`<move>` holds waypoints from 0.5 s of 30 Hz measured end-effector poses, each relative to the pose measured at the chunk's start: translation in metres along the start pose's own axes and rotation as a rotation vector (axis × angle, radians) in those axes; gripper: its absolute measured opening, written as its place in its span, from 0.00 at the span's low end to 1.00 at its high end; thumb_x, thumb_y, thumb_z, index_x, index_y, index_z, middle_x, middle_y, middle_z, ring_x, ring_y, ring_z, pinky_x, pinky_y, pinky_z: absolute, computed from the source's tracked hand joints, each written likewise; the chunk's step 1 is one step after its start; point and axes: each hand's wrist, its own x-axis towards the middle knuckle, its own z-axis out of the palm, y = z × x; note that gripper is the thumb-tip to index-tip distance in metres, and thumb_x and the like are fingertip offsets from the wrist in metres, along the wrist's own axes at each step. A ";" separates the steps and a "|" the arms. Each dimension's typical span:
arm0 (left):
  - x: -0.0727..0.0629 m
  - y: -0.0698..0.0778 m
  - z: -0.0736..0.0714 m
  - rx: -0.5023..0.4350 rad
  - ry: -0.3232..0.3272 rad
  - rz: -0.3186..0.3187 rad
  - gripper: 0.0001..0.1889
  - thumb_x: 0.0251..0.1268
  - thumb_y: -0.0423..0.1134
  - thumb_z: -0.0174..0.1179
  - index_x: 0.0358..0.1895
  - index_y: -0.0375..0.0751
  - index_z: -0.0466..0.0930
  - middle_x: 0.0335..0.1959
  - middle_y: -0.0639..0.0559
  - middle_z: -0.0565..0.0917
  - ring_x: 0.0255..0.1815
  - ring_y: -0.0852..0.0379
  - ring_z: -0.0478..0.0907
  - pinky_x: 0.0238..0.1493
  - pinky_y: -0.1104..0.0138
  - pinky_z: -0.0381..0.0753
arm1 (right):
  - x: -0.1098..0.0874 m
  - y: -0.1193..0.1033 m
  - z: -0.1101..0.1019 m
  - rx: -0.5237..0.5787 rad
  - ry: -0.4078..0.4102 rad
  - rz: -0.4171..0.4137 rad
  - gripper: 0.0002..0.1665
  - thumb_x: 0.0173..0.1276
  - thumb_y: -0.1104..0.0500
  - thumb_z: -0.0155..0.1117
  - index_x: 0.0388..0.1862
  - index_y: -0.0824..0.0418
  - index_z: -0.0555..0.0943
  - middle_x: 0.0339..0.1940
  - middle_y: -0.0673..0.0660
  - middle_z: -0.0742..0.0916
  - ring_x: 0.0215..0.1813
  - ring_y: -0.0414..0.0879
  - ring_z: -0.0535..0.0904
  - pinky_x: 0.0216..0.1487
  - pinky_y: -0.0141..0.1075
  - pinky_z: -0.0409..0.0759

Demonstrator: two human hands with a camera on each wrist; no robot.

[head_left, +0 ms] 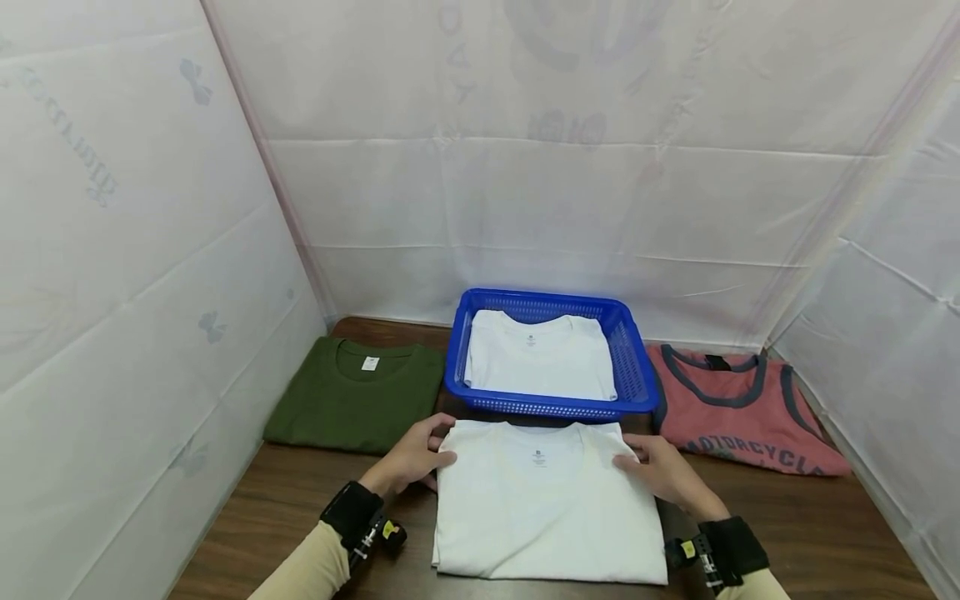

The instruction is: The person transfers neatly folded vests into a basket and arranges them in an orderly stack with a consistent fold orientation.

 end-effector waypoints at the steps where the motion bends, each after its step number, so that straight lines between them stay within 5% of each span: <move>1: 0.000 -0.001 0.000 -0.001 0.000 0.001 0.28 0.72 0.25 0.59 0.73 0.33 0.63 0.43 0.39 0.86 0.29 0.46 0.86 0.20 0.53 0.85 | 0.000 0.001 0.000 0.003 -0.002 -0.005 0.32 0.73 0.55 0.69 0.69 0.72 0.76 0.53 0.61 0.86 0.49 0.47 0.78 0.48 0.37 0.78; 4: 0.000 -0.002 -0.001 -0.005 -0.003 0.006 0.28 0.72 0.25 0.59 0.72 0.34 0.63 0.44 0.38 0.86 0.30 0.47 0.86 0.20 0.53 0.85 | 0.000 0.001 0.000 0.019 0.007 -0.015 0.28 0.72 0.56 0.69 0.65 0.71 0.80 0.44 0.59 0.86 0.43 0.43 0.76 0.41 0.33 0.75; 7: 0.001 -0.004 -0.002 -0.008 -0.008 0.018 0.27 0.72 0.24 0.58 0.72 0.34 0.64 0.45 0.37 0.86 0.30 0.47 0.86 0.20 0.53 0.85 | 0.001 0.003 0.001 0.054 -0.001 -0.028 0.12 0.73 0.59 0.69 0.47 0.67 0.85 0.27 0.50 0.73 0.32 0.39 0.69 0.33 0.31 0.67; 9: 0.001 -0.005 -0.002 -0.005 -0.007 0.030 0.26 0.73 0.24 0.57 0.71 0.34 0.64 0.45 0.37 0.86 0.29 0.47 0.85 0.19 0.54 0.85 | 0.001 0.005 0.001 0.094 -0.009 -0.062 0.05 0.73 0.62 0.68 0.40 0.64 0.84 0.26 0.48 0.69 0.29 0.38 0.65 0.30 0.30 0.62; 12: 0.001 -0.006 -0.002 -0.004 -0.004 0.046 0.24 0.73 0.23 0.55 0.70 0.34 0.65 0.44 0.36 0.86 0.29 0.47 0.85 0.18 0.54 0.85 | -0.001 0.008 0.000 0.136 -0.021 -0.123 0.05 0.73 0.66 0.64 0.41 0.64 0.87 0.37 0.54 0.86 0.35 0.35 0.75 0.34 0.28 0.71; 15: 0.001 -0.006 -0.002 -0.007 -0.002 0.059 0.23 0.72 0.22 0.54 0.68 0.34 0.66 0.42 0.37 0.86 0.29 0.47 0.85 0.19 0.54 0.85 | -0.002 0.011 -0.002 0.171 -0.030 -0.158 0.13 0.74 0.69 0.62 0.53 0.63 0.89 0.53 0.61 0.88 0.44 0.38 0.81 0.41 0.30 0.78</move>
